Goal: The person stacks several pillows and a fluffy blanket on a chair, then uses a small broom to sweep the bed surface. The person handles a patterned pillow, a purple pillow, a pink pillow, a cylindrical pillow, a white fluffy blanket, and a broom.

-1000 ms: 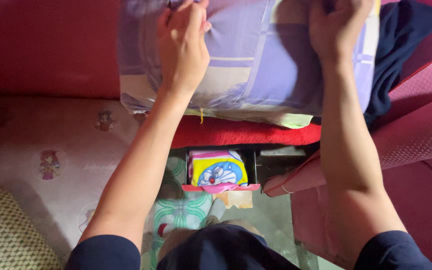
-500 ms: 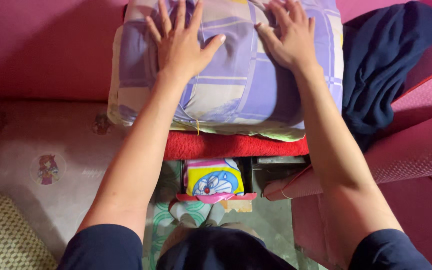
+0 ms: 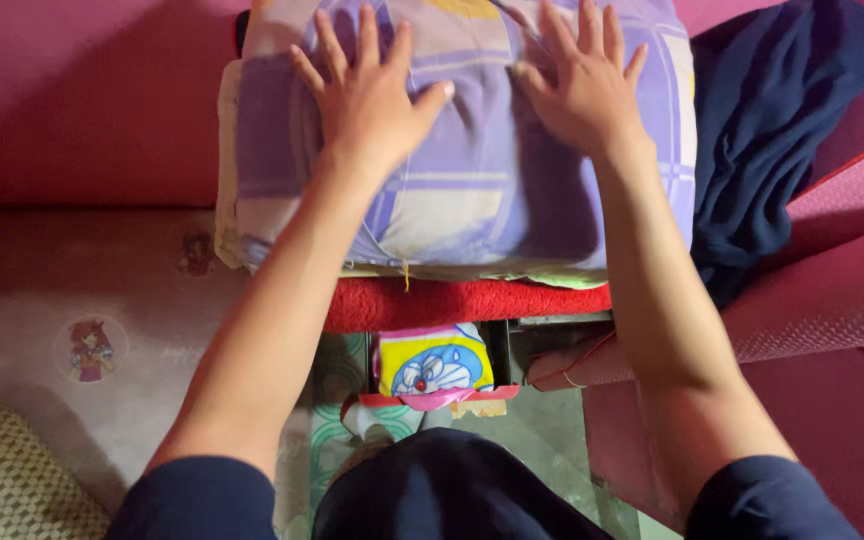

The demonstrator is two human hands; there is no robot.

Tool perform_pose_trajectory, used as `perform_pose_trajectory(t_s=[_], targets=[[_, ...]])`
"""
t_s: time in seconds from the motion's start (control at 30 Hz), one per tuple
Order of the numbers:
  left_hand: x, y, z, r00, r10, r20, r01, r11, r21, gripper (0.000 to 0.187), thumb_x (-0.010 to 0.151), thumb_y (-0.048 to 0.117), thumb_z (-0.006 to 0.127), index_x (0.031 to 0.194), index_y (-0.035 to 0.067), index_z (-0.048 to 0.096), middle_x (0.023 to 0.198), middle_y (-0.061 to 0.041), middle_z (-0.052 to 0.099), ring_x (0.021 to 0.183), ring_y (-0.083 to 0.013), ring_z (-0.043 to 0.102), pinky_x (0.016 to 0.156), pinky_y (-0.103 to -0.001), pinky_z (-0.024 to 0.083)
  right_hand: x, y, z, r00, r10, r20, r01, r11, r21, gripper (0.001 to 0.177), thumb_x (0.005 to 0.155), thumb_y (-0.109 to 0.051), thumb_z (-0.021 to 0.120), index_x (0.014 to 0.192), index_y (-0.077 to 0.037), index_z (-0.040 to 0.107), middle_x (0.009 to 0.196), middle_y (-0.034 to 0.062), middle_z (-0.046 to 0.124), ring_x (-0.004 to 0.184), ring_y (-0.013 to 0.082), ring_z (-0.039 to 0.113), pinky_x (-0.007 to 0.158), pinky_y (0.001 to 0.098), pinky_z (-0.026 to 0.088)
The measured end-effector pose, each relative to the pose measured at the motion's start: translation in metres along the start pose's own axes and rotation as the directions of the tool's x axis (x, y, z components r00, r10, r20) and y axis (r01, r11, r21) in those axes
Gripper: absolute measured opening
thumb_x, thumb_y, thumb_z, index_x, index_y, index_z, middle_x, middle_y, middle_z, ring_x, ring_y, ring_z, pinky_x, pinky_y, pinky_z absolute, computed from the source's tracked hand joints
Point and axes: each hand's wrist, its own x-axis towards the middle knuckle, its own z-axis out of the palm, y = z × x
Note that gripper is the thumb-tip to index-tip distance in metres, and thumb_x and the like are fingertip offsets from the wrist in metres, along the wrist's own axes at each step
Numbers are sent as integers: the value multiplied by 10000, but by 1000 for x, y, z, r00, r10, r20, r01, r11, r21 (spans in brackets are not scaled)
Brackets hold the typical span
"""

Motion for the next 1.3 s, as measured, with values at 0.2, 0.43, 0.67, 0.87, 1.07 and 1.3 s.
perform_pose_trajectory(t_s=[0.2,0.43,0.67,0.87,1.07,1.3], targets=[[-58,17,-1,995,82,-59,-84,996,-39,836,905,693,588,1553,182,455,1633,-169,315,1494,-548,110,1122,-794,24,-42,-39,15,999,22,-22,-22,999,27,749,982,-631,550,1609,-258,377,1680,204,244,1538,484,157,1127,785,66],[-63,12,15,986,96,-138,-99,995,-10,784,927,659,594,1536,177,483,1616,-167,367,1492,-533,179,1152,-772,84,-47,-32,55,987,-2,-160,3,1000,6,714,1034,-587,535,1627,-216,389,1686,215,288,1550,464,204,1162,773,78],[-97,3,-28,931,135,-339,-181,977,-110,702,981,526,681,1541,145,494,1623,-185,398,1543,-501,191,1234,-728,130,-57,-55,10,956,-101,-275,132,986,97,652,1087,-433,624,1622,-114,431,1677,273,316,1561,517,222,1266,618,195],[-216,-50,-82,908,-140,-395,163,986,25,780,937,442,692,1591,103,435,1654,-182,350,1538,-528,162,1214,-741,138,-121,-174,21,852,-486,-194,523,806,276,659,1058,-372,641,1612,-90,423,1673,292,321,1564,515,234,1286,594,216],[-370,-74,-88,742,-504,-442,588,806,68,763,961,461,685,1580,95,431,1650,-198,336,1521,-558,136,1174,-756,151,-192,-261,92,623,-782,-23,698,542,469,664,1025,-392,645,1593,-126,428,1641,298,325,1533,517,250,1237,588,243],[-529,-44,-75,407,-715,-569,876,482,21,746,965,479,651,1557,65,462,1638,-220,379,1532,-561,141,1179,-740,160,-274,-305,135,340,-940,40,756,298,583,713,989,-389,662,1596,-123,402,1638,311,306,1520,527,220,1205,613,248]])
